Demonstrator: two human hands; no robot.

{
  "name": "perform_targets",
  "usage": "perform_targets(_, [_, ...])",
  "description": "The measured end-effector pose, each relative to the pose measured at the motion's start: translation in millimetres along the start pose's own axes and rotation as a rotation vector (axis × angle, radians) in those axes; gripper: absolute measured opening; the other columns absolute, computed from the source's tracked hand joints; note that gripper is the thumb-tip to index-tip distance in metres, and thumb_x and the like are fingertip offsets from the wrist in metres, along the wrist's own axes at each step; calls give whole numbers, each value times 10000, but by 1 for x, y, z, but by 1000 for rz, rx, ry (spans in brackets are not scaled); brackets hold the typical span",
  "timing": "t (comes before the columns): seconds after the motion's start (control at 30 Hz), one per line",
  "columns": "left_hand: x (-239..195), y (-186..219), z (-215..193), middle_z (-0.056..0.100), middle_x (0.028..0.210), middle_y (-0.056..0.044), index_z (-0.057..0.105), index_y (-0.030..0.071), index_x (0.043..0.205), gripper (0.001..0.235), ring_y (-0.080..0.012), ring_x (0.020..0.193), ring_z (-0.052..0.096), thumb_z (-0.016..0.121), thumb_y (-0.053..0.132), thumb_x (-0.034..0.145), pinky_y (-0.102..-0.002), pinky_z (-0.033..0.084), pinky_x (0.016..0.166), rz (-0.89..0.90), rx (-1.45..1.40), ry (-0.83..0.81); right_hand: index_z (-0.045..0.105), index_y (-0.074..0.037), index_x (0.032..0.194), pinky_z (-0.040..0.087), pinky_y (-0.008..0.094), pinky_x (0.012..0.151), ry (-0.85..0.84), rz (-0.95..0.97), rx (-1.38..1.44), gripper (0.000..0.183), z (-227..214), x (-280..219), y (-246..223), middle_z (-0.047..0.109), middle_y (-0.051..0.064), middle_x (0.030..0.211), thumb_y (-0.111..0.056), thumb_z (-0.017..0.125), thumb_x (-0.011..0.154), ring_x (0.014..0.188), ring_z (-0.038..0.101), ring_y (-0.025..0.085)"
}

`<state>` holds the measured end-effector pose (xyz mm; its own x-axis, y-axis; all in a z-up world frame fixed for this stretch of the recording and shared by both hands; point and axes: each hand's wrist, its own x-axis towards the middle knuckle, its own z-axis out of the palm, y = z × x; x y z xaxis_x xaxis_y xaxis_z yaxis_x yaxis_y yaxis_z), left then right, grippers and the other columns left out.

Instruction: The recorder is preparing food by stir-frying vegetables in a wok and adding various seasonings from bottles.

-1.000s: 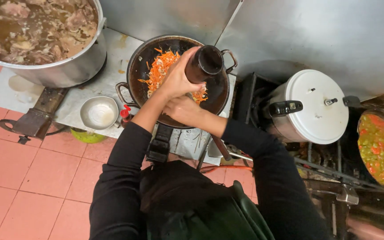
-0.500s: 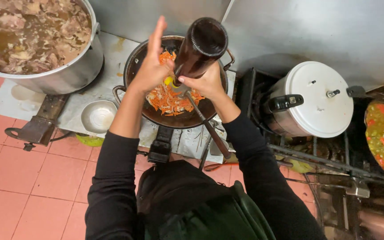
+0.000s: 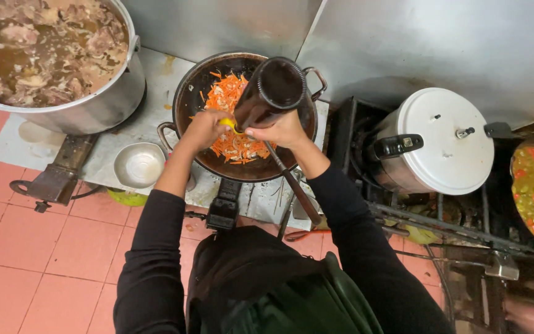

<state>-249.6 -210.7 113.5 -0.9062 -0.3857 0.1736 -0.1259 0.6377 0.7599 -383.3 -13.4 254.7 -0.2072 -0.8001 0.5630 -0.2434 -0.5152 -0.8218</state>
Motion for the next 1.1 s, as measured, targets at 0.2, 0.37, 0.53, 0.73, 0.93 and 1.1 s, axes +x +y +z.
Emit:
perform_targets(0.2, [19, 27, -22, 728, 1001, -156, 766, 177, 1196, 304, -374, 966, 715, 794, 166, 894, -452, 557, 907, 168, 217, 91, 742, -13, 763, 541, 307, 732, -25, -142, -186, 218, -12, 32, -41, 736, 142, 787, -50, 956, 750, 760, 665, 162])
perform_targets(0.37, [16, 115, -76, 640, 1161, -118, 704, 97, 1309, 337, -342, 1099, 641, 749, 93, 975, -402, 511, 974, 438, 164, 384, 454, -78, 1453, 483, 346, 1124, -46, -63, 81, 808, -11, 41, -83, 556, 129, 1405, 53, 862, 768, 1275, 572, 239])
perform_targets(0.53, [11, 16, 4, 661, 1068, -151, 722, 71, 1211, 302, -361, 1036, 654, 757, 112, 914, -426, 555, 913, 298, 313, 306, 536, 26, 1322, 586, 392, 913, 44, 50, 55, 754, -11, -3, 8, 619, 232, 1329, 114, 954, 700, 1164, 609, 280])
perform_targets(0.73, [11, 29, 0, 660, 1036, -167, 726, 57, 1170, 290, -383, 999, 662, 760, 114, 887, -456, 567, 899, 282, 377, 304, 728, 53, 1125, 596, 277, 806, 127, 316, -48, 532, -16, -7, 18, 706, 227, 1185, 37, 970, 652, 1029, 652, 156])
perform_targets(0.93, [9, 139, -58, 648, 1127, -160, 696, -29, 1202, 343, -330, 977, 624, 742, -29, 862, -411, 530, 873, 384, 301, 538, 494, -72, 1371, 574, 386, 1078, 5, -232, -257, 817, -7, 44, -110, 628, 121, 1300, -174, 927, 687, 1157, 653, 245])
perform_targets(1.1, [12, -7, 39, 640, 990, -146, 718, 52, 1148, 303, -349, 979, 644, 781, 150, 868, -428, 533, 924, 377, 481, 430, 782, -8, 1113, 563, 275, 735, 1, 92, -390, 449, -19, -26, 51, 770, 193, 1075, -139, 986, 735, 929, 691, 141])
